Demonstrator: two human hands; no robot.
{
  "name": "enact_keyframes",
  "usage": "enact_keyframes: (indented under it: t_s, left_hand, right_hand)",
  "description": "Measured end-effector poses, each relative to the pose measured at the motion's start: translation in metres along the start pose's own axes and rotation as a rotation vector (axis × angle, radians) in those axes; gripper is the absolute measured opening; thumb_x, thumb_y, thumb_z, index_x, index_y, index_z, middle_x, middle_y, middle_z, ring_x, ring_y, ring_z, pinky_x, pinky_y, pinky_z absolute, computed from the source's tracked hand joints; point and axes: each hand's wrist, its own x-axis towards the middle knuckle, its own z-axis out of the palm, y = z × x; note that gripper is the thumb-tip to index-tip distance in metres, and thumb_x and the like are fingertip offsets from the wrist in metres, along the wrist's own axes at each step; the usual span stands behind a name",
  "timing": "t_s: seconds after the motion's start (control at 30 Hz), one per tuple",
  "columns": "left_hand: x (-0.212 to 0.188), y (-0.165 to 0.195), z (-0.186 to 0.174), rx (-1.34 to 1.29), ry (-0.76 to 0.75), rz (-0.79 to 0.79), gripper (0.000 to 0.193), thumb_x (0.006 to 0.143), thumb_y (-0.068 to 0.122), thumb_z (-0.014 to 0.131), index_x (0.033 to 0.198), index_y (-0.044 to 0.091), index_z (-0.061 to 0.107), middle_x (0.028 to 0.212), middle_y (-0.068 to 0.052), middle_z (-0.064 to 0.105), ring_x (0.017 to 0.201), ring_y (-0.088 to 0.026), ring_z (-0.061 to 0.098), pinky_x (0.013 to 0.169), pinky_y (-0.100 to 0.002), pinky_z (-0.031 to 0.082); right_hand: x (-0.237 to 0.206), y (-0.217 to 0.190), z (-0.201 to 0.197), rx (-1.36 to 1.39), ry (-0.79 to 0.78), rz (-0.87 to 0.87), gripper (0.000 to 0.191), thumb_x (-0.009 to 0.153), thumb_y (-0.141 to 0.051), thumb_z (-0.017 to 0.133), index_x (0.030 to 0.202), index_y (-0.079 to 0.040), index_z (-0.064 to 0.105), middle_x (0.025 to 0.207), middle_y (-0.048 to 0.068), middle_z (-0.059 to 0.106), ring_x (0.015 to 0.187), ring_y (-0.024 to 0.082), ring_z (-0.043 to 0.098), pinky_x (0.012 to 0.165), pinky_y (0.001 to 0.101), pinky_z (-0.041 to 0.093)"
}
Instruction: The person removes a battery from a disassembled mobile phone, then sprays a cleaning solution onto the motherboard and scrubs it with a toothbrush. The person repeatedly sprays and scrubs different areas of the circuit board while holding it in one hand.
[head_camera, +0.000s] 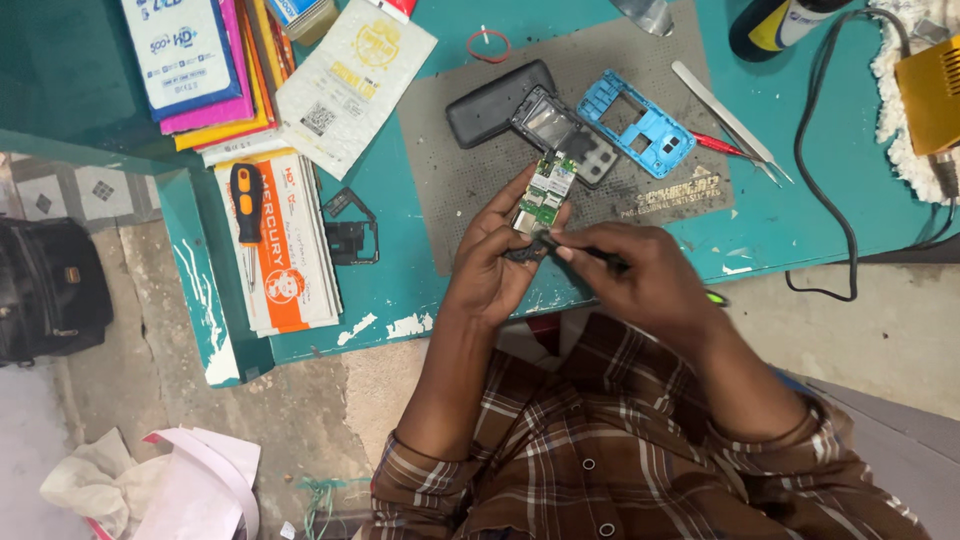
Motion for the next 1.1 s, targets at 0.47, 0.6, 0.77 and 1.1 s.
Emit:
enact_keyframes:
  t_s: [0.47,0.6,0.77,1.1]
  left_hand:
    - [0.000,-0.001,0.003,0.051,0.000,0.010,0.073,0.086,-0.015,0.041,0.158,-0.009,0.033,0.144,-0.023,0.054,0.130,-0.027,0.059,0.118,-0.040,0.047]
    - [0.000,-0.001,0.004,0.066,0.040,-0.008,0.072,0.085,-0.016,0.040,0.156,-0.009,0.033,0.143,-0.024,0.054,0.129,-0.027,0.060,0.120,-0.042,0.047]
    - [0.000,-0.002,0.004,0.034,-0.022,0.018,0.068,0.088,-0.017,0.043,0.155,-0.010,0.035,0.143,-0.024,0.056,0.128,-0.027,0.062,0.121,-0.042,0.048]
    - [0.001,-0.015,0.005,0.355,0.058,0.043,0.054,0.102,0.003,0.062,0.152,-0.007,0.044,0.137,-0.018,0.061,0.122,-0.026,0.065,0.109,-0.038,0.056]
  right_hand:
    - [0.004,0.008,0.007,-0.222,0.246,-0.173,0.027,0.095,-0.007,0.076,0.122,-0.006,0.075,0.083,0.010,0.069,0.060,0.018,0.062,0.055,0.0333,0.047]
    - [0.004,0.007,0.002,-0.284,0.266,-0.195,0.026,0.096,-0.006,0.076,0.121,-0.006,0.076,0.082,0.010,0.068,0.061,0.019,0.061,0.057,0.0340,0.047]
    - [0.008,0.009,-0.006,-0.256,0.362,-0.137,0.020,0.098,-0.005,0.077,0.118,-0.005,0.076,0.079,0.010,0.068,0.056,0.014,0.058,0.051,0.0315,0.043]
    - [0.014,0.025,-0.009,-0.224,0.337,-0.239,0.022,0.097,-0.004,0.079,0.120,-0.005,0.077,0.079,0.007,0.066,0.060,0.010,0.057,0.054,0.0274,0.042]
